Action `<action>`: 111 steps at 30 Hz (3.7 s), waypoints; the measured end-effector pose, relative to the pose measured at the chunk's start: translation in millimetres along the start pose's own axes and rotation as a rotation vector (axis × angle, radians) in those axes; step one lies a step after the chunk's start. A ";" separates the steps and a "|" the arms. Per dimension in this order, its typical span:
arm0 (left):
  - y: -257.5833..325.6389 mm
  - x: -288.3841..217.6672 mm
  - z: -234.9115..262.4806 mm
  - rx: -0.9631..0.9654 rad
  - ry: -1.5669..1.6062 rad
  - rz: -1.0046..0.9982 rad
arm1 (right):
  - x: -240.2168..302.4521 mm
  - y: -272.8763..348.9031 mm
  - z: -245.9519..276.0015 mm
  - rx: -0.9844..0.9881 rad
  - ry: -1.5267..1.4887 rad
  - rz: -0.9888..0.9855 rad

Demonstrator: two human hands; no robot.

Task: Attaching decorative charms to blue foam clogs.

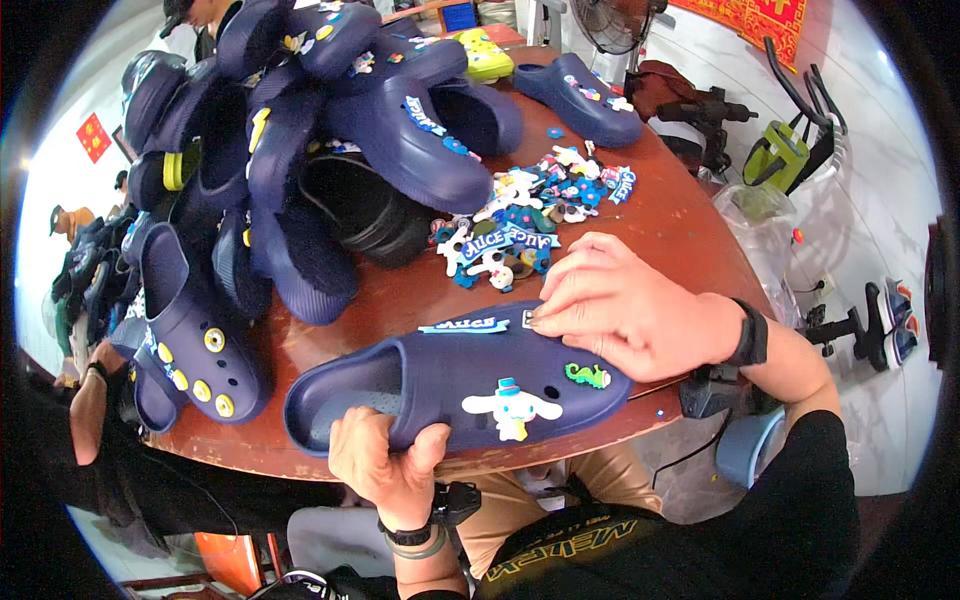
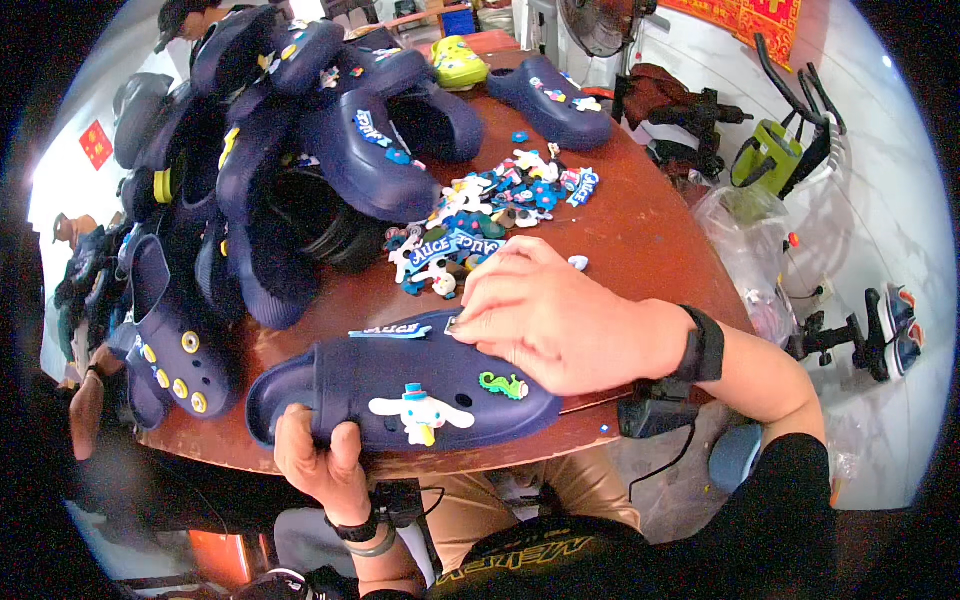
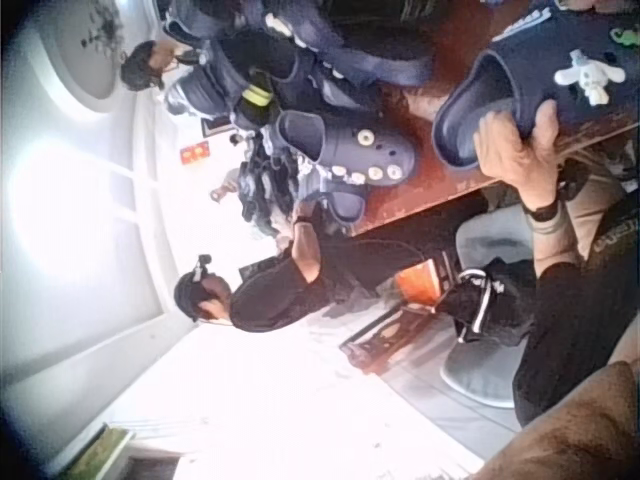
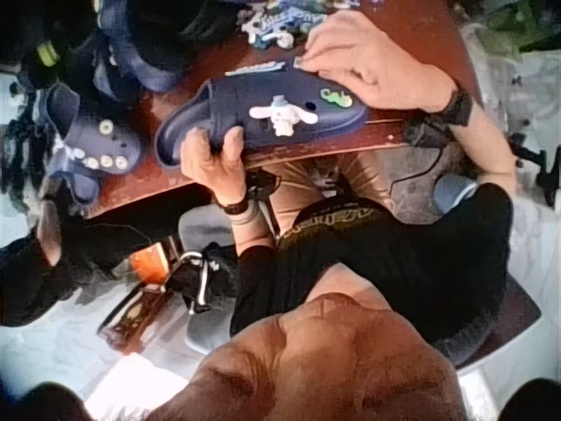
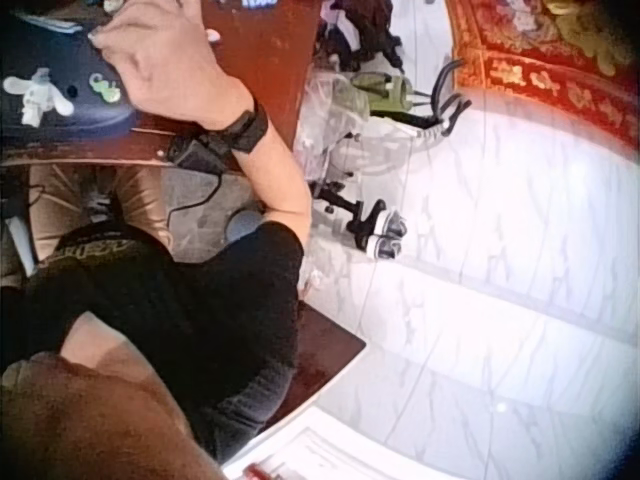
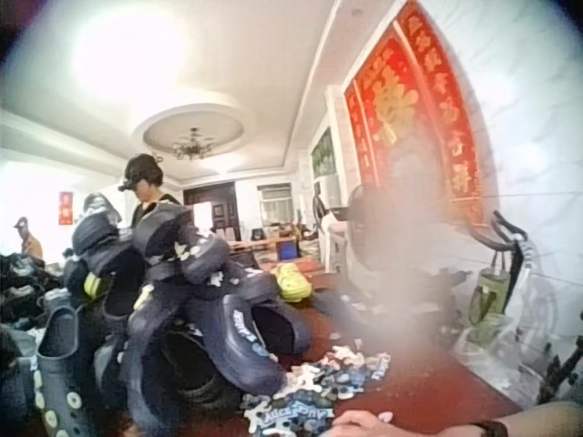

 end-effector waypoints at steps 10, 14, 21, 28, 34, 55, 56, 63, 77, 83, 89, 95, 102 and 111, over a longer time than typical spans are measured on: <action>12.4 10.1 2.3 -0.091 -0.014 0.038 | -112.8 60.3 51.4 -0.118 -0.296 -0.657; 11.7 10.8 1.2 -0.095 0.009 0.070 | -117.6 66.0 24.7 0.105 -0.281 -0.695; 12.5 11.3 2.1 -0.097 0.001 0.065 | -79.4 42.8 14.8 0.077 -0.201 -0.494; 14.9 12.3 4.1 -0.090 -0.004 -0.021 | -16.2 23.3 10.3 -0.113 -0.403 -0.234; 10.8 7.3 3.4 -0.053 -0.005 -0.038 | 18.5 21.8 14.5 -0.119 0.103 -0.004; -2.1 -4.9 5.6 0.036 -0.035 -0.022 | 32.0 5.6 13.2 0.091 0.150 0.256; -3.1 -5.5 7.0 0.038 -0.043 -0.028 | 29.4 9.4 7.6 0.082 0.158 0.278; -1.7 -4.4 10.6 0.002 -0.056 -0.019 | -28.3 22.1 -7.7 -0.115 -0.424 -0.231; 34.1 -8.7 18.9 -0.174 0.249 0.148 | -23.7 29.3 -18.5 0.191 -1.029 -0.424; -5.8 -14.5 33.9 -0.145 0.116 0.001 | -16.9 23.0 -30.4 0.011 -1.644 -0.488; -10.3 0.4 9.1 -0.072 0.149 0.198 | -18.3 37.5 33.4 -0.425 -1.515 -0.437; -1.6 11.2 -6.3 0.366 -0.118 0.144 | -84.3 42.3 86.3 -0.826 -1.324 -0.515; 1.9 10.2 -11.8 0.406 -0.064 0.065 | -224.8 25.4 123.8 -0.900 -1.080 -0.649; 9.0 19.9 -11.4 0.428 0.026 0.078 | -344.6 -24.7 49.3 -0.616 -1.036 -0.913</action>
Point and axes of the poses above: each hand's wrist, its own y-axis away from the middle knuckle, its own z-axis out of the back of the hand, x = y × z, the point moved 6 cm from there along -y, towards the middle knuckle, and after that the axes turned 2 degrees about x, right-handed, at the moved point
